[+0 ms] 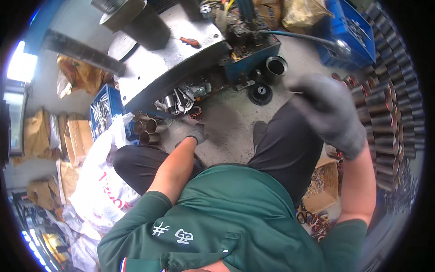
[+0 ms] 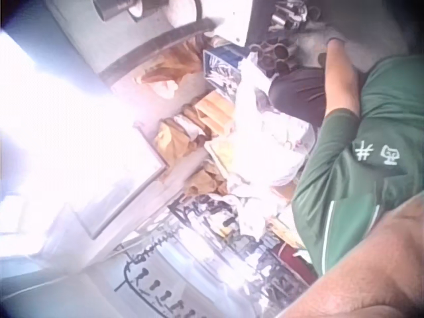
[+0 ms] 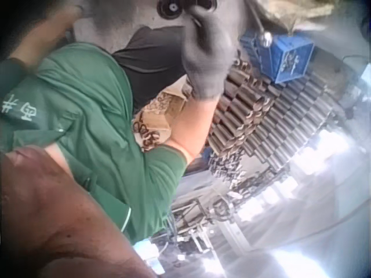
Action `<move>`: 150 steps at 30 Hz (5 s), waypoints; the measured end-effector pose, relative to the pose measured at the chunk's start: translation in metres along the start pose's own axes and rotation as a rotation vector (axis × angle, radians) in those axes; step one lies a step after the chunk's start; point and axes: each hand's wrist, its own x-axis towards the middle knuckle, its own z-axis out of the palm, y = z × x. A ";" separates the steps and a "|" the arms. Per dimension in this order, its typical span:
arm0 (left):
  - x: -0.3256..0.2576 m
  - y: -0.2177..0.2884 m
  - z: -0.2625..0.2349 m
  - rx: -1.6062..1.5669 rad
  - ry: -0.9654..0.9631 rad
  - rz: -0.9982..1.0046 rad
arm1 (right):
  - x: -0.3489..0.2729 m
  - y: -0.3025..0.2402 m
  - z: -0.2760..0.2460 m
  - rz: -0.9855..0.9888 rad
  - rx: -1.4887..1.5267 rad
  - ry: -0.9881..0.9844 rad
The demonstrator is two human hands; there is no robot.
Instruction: Assembling and finishing motor components using a press and wire-finishing tools.
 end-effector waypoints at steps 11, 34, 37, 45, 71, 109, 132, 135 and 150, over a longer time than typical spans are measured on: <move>0.067 -0.017 -0.029 -0.308 0.109 -0.175 | 0.144 0.058 0.182 -0.298 0.239 -0.398; 0.029 -0.022 -0.008 -0.612 0.207 -0.124 | 0.166 0.051 0.188 0.111 0.077 -0.937; 0.052 -0.055 0.035 -0.734 0.286 -0.055 | 0.170 0.049 0.195 0.092 0.098 -0.975; 0.080 -0.029 0.055 -1.386 0.250 -0.138 | 0.167 0.062 0.199 0.166 0.093 -0.988; -0.253 -0.002 -0.330 -0.089 1.403 0.624 | 0.203 0.001 0.190 0.785 1.634 -0.778; -0.192 0.012 -0.307 -0.782 1.336 0.560 | 0.189 -0.004 0.226 0.280 1.660 -0.211; -0.182 0.009 -0.307 -0.754 1.221 0.252 | 0.165 -0.024 0.233 0.028 1.201 -0.267; -0.175 0.009 -0.304 -0.794 1.240 0.254 | 0.164 -0.029 0.234 0.028 1.268 -0.259; -0.175 0.020 -0.298 -1.504 1.086 0.719 | 0.175 -0.027 0.216 0.032 1.332 -0.020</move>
